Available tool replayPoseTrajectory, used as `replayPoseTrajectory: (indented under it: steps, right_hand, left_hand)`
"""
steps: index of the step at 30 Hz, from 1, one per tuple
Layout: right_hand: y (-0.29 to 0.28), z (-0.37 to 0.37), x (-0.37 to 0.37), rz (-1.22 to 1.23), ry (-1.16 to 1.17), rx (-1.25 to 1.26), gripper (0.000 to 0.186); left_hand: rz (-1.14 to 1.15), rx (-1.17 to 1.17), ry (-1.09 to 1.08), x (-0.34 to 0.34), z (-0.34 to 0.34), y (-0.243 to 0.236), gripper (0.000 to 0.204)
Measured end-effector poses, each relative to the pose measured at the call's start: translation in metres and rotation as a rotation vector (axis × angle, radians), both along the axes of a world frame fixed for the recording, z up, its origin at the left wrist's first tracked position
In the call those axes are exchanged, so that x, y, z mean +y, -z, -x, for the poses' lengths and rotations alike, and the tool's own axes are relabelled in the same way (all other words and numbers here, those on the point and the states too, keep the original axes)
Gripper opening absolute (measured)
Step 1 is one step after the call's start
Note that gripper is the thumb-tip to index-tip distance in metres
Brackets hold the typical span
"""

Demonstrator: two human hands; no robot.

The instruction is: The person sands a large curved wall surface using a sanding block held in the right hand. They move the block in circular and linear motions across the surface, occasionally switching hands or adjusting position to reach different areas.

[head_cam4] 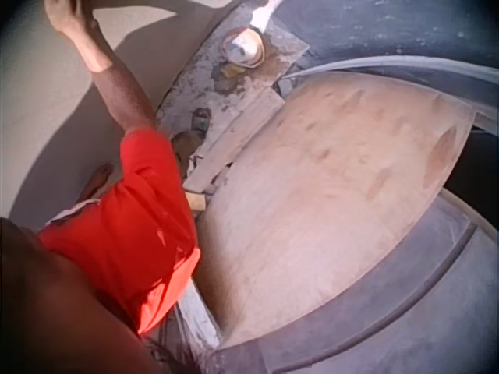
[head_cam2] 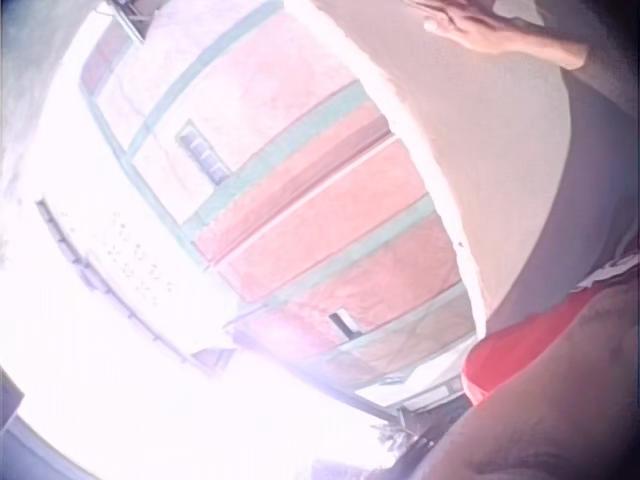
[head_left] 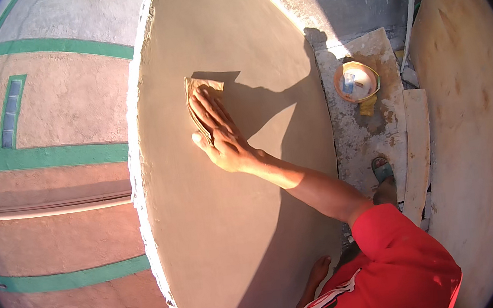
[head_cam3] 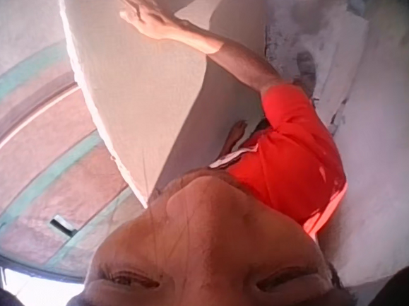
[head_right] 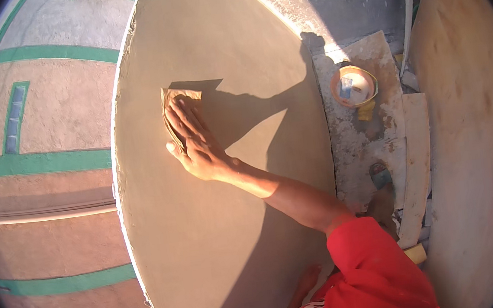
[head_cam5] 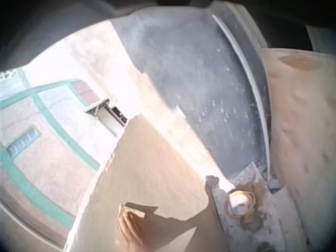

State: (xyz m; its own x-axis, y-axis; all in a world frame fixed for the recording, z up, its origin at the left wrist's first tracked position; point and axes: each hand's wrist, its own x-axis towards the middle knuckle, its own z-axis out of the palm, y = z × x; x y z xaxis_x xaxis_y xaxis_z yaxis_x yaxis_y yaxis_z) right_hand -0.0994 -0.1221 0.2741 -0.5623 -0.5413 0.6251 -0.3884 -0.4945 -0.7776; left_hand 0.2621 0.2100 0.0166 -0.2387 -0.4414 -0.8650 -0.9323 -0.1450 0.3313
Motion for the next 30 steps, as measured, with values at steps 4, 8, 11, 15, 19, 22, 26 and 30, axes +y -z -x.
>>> replayPoseTrajectory:
  steps: [4,8,11,15,19,22,26,30]
  right_hand:
    - [0.054,0.001,0.008,0.046,-0.014,-0.023,0.068]
    - [0.005,0.126,-0.061,-0.112,0.053,-0.161,0.068]
    - [-0.023,0.002,0.003,0.031,-0.042,0.062,0.068]
    - [0.134,-0.045,0.053,-0.233,-0.038,-0.226,0.066]
    - [0.203,0.038,0.013,-0.36,-0.043,-0.639,0.067]
    - [0.16,-0.01,0.024,-0.329,0.011,-0.291,0.069]
    - [0.231,-0.136,0.138,-0.529,-0.145,-0.594,0.079]
    - [0.405,-0.165,0.156,-1.034,-0.095,-1.241,0.087]
  left_hand:
    - [0.022,-0.002,-0.036,-0.005,0.003,-0.007,0.06]
    - [0.105,0.011,0.05,-0.027,0.029,0.001,0.056]
    - [0.152,0.072,0.018,-0.001,-0.003,0.017,0.052]
    - [0.027,0.042,0.059,-0.019,0.037,0.011,0.051]
    - [0.029,0.058,0.051,-0.007,0.045,0.006,0.049]
    - [-0.092,-0.015,0.175,0.002,0.008,0.052,0.052]
    - [-0.103,0.026,0.317,0.03,-0.002,0.068,0.05]
    - [-0.161,-0.06,0.359,0.036,0.018,0.062,0.047]
